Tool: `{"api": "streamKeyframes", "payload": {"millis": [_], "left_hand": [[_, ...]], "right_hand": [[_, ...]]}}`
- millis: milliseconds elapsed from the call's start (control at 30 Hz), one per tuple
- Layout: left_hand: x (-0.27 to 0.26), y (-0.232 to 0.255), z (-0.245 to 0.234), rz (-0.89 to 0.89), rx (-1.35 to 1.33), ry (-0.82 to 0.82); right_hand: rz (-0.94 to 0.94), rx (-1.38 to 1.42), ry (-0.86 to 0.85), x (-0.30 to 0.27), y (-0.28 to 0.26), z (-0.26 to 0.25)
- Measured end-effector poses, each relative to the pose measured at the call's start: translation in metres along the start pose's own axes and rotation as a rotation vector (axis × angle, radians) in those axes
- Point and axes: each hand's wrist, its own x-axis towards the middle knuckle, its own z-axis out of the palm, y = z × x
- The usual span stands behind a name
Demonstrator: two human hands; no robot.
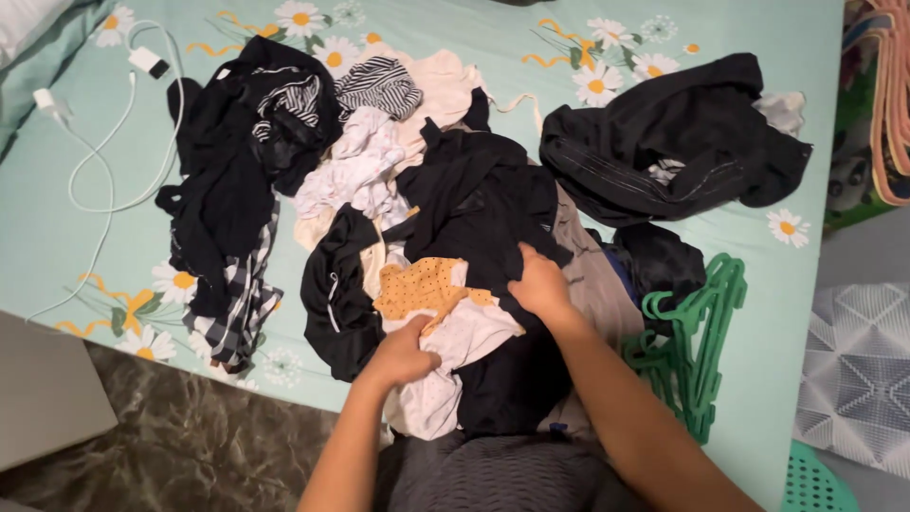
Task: The person puts garments from a bed onto plastic hangers, hangs them on a closet rod, and sorts through remaining clothes on the bed.
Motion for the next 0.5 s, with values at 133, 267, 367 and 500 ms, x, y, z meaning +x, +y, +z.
{"api": "streamKeyframes", "payload": {"millis": [133, 267, 367, 500], "left_hand": [[0.003, -0.035, 0.019, -0.174, 0.047, 0.074], [0.008, -0.062, 0.020, -0.235, -0.068, 0.267], [0.003, -0.065, 0.018, -0.151, -0.407, 0.701], [0.000, -0.063, -0.004, 0.134, -0.694, 1.076]], "right_hand": [[-0.214, 0.075, -0.118, -0.025, 0.006, -0.021], [-0.227, 0.167, -0.383, -0.075, -0.010, -0.014], [-0.555, 0.420, -0.346, -0.109, -0.031, 0.003], [-0.557, 0.485, -0.444, -0.118, -0.049, 0.002]]}}
